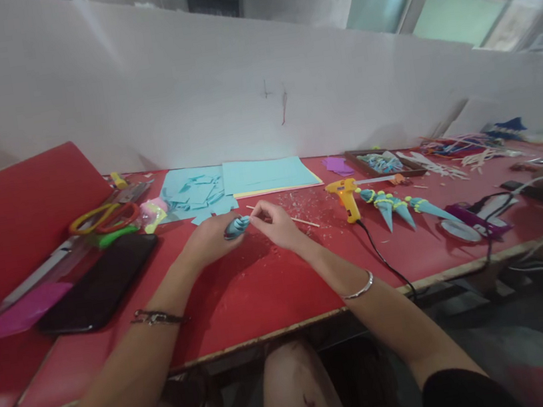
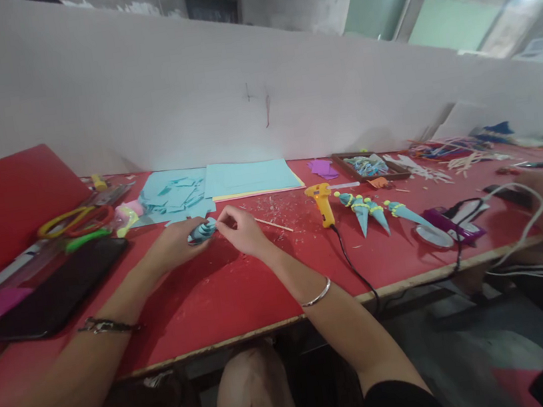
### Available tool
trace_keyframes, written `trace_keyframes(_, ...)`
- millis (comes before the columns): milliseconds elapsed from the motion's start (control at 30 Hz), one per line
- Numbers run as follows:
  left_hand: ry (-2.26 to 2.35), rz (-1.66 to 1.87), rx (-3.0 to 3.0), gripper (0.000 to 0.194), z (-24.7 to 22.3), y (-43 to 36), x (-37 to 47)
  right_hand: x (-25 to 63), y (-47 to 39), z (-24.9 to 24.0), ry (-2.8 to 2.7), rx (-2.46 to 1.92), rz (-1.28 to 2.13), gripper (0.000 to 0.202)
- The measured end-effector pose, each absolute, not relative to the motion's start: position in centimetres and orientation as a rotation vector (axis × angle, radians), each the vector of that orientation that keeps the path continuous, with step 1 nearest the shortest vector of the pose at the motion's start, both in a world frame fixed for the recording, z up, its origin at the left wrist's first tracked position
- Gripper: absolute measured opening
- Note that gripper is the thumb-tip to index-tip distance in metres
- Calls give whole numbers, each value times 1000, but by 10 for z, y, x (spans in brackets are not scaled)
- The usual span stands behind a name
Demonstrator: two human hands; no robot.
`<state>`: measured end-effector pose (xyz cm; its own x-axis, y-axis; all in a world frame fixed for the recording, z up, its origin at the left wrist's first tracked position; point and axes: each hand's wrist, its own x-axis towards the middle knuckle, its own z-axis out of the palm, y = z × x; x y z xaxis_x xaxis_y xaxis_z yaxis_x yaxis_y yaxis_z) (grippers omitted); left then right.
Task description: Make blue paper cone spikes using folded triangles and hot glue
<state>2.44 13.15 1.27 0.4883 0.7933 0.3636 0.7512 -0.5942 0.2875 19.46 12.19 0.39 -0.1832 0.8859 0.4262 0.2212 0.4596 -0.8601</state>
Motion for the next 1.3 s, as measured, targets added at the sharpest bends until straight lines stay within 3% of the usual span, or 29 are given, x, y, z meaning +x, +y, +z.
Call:
trace_keyframes(667, 1037, 663, 2188, 17, 13, 130, 27, 195, 115, 7, -1955, -725, 519, 12)
trace_keyframes(1033, 1075, 523, 2036, 17, 18, 128, 28, 193, 113, 8, -1954, -739, 576, 8)
trace_keyframes(1300, 977, 793, 2047, 19, 16, 130, 29, 192, 111, 7, -1916, -757, 638, 39)
